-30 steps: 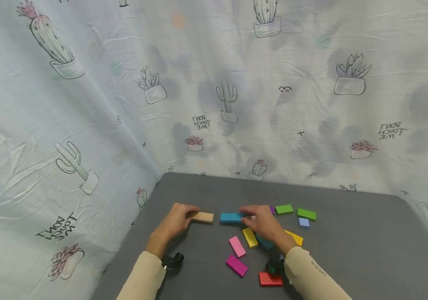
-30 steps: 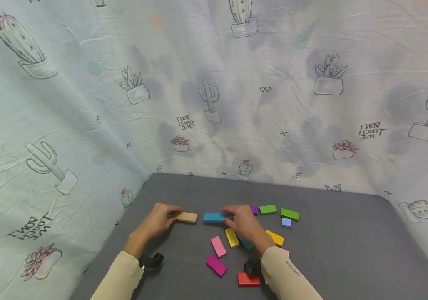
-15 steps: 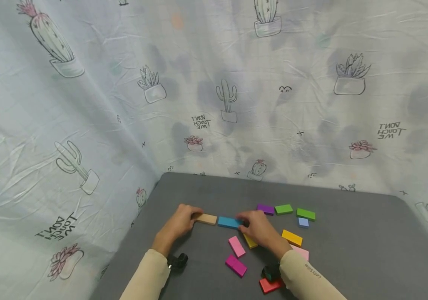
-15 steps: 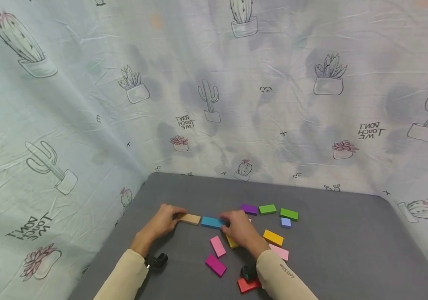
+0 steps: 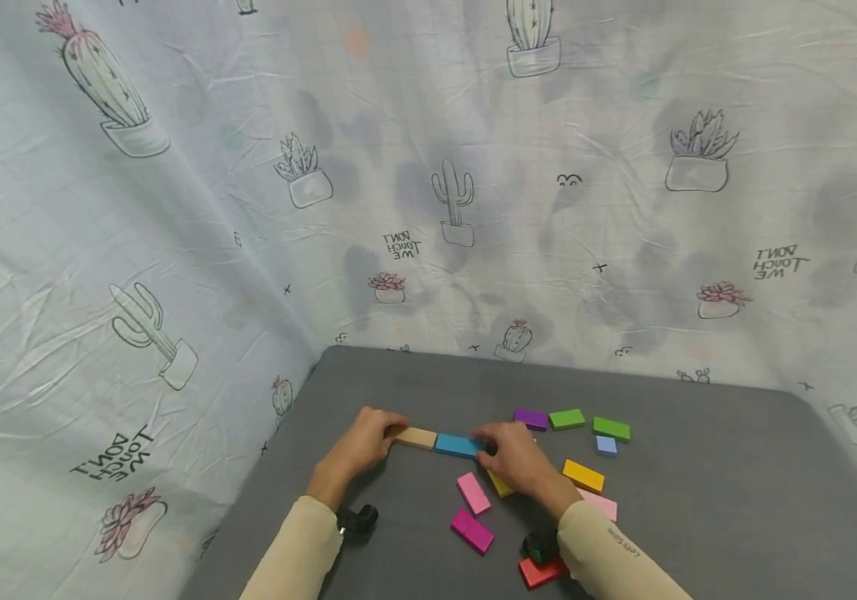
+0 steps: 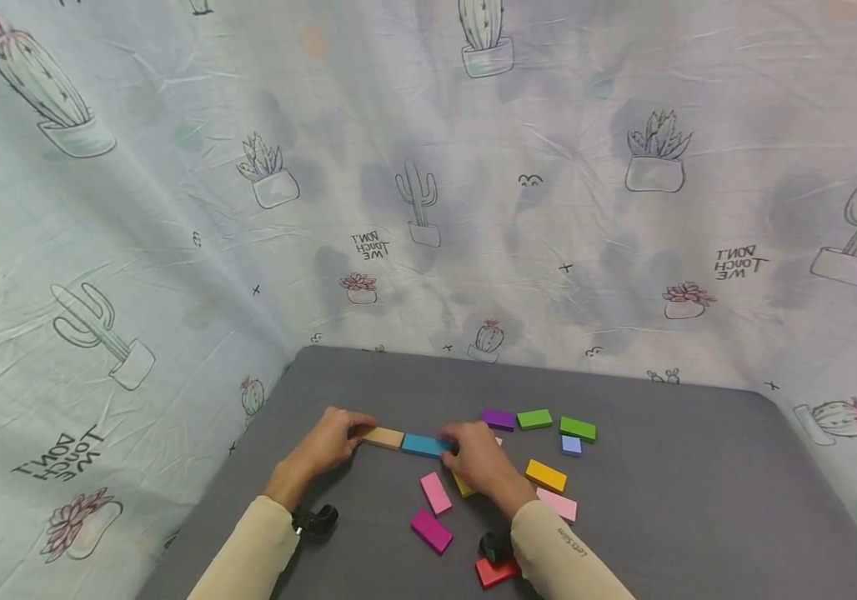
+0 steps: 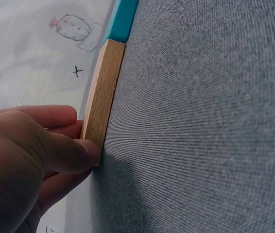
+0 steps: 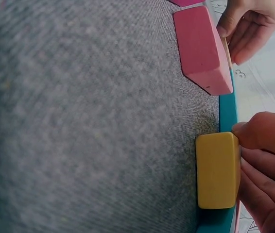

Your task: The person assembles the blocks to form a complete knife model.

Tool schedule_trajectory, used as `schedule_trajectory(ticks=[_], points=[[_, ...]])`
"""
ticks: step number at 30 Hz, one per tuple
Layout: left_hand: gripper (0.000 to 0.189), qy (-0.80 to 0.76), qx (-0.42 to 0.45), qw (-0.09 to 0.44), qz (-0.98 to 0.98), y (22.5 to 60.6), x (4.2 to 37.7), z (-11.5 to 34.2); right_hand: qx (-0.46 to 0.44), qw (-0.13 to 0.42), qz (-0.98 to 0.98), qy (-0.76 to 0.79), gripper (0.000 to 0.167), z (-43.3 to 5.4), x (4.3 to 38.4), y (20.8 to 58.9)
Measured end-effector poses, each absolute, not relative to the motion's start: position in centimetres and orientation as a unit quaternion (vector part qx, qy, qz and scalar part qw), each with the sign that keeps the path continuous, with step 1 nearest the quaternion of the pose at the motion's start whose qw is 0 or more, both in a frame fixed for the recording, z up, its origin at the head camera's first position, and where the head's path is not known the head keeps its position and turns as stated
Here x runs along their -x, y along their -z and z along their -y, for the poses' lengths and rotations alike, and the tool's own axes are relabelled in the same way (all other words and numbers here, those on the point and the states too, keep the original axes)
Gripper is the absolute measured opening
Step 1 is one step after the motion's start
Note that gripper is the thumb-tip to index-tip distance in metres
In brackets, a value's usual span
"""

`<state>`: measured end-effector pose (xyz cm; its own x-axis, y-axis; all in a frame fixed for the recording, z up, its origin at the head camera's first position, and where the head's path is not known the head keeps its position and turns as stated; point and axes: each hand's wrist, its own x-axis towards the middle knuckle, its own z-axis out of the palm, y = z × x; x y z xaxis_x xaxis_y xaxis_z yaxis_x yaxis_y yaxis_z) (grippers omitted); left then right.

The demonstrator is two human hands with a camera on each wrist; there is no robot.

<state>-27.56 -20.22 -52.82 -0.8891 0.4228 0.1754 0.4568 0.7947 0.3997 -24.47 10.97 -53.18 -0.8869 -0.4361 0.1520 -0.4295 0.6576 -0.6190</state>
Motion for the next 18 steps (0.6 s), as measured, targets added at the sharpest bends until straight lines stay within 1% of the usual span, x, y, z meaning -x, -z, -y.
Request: schedule_trajectory(ticks=[10,18], points=[[0.036,0.219,0.226,0.028,0.949,52.92,27.43,19.99,0.234,0.001,-0.912,0.337,0.034,-10.9,24.33,53.21],[0.036,0.214,0.233,0.039,0.948,52.8,27.37,19.94,0.233,-0.002,-0.914,0.333,0.035,-10.85,24.33,53.47]])
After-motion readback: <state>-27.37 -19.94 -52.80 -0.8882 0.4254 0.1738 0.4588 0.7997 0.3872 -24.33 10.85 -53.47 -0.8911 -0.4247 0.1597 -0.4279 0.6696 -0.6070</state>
